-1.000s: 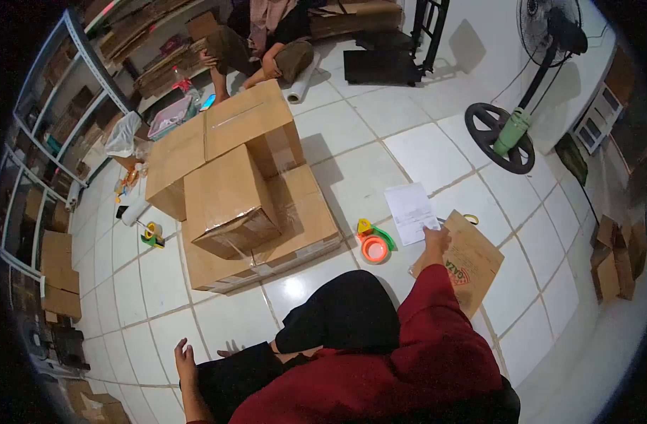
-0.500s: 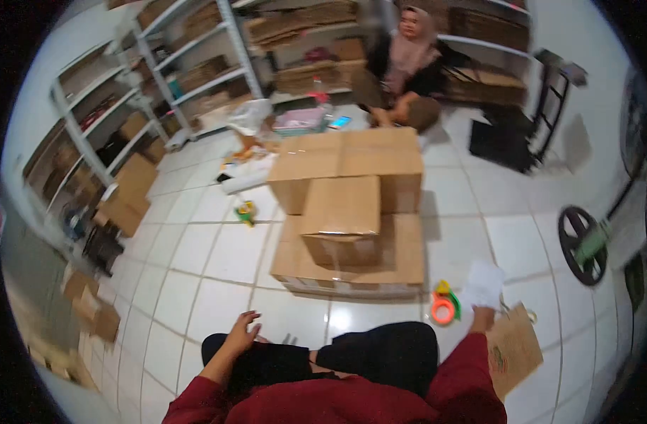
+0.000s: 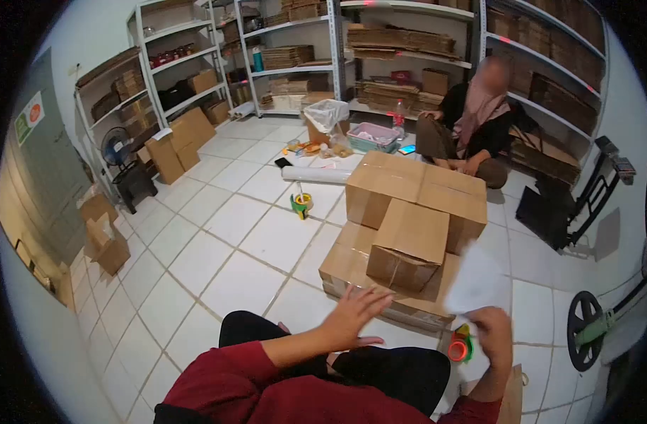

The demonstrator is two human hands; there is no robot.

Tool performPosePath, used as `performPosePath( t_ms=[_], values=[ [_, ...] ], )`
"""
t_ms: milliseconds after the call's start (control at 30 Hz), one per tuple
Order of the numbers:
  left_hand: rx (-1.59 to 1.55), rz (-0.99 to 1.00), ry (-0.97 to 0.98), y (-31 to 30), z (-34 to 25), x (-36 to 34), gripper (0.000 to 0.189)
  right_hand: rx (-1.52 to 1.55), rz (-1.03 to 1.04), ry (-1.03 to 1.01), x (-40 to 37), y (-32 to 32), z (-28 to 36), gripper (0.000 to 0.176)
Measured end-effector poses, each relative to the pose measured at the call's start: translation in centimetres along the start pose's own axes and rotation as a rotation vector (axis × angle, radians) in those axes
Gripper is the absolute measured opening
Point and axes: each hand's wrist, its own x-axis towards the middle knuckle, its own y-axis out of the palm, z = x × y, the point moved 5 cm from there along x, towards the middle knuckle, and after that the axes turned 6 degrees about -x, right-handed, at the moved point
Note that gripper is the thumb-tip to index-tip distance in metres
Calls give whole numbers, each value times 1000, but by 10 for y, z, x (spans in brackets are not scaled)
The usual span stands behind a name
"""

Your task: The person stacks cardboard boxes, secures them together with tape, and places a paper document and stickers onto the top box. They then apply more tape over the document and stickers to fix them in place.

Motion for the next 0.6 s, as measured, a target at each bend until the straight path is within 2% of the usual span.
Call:
performPosePath(
  t_ms=[33,100,133,167,200,233,267,300,367,433,467,500,533,567,600],
  values=[
    [-28,-29,62,2,-11,10,81,35,90,-149,12,-1,36,22],
    [129,-22,122,-6,-32,24,81,-11,227,-329,25,1,92,20],
    [47,29,112,-7,-31,26,66,0,172,-361,29,-1,111,20],
    [39,16,133,-9,-25,25,66,10,117,-397,34,-2,125,20],
    [11,15,124,-10,-13,21,55,4,9,-394,39,-6,134,20],
    [-23,23,104,-11,-4,14,45,-9,12,-388,42,-4,135,20],
    [-95,-117,106,-32,-8,11,32,6,-39,-382,44,-2,136,19],
    [-141,-173,129,-42,-5,5,30,25,-85,-373,45,-1,136,17],
    [-145,-215,162,-57,2,-5,27,27,-255,-348,49,-3,142,32],
    [-421,-232,-1,-58,28,-14,29,284,-720,-35,49,-3,136,39],
    [-488,-243,-169,-56,42,-22,28,275,-706,-23,53,10,132,39],
    [-503,-238,-178,-56,43,-23,28,700,-513,135,62,38,114,40],
    [-791,-303,-352,-55,53,-25,28,1115,-297,297,65,69,105,43],
    [-1076,-369,-531,-51,60,-29,30,1112,-287,311,61,85,106,43],
    [-1057,-377,-522,-54,58,-27,33,1150,-127,433,56,111,111,41]
  ],
)
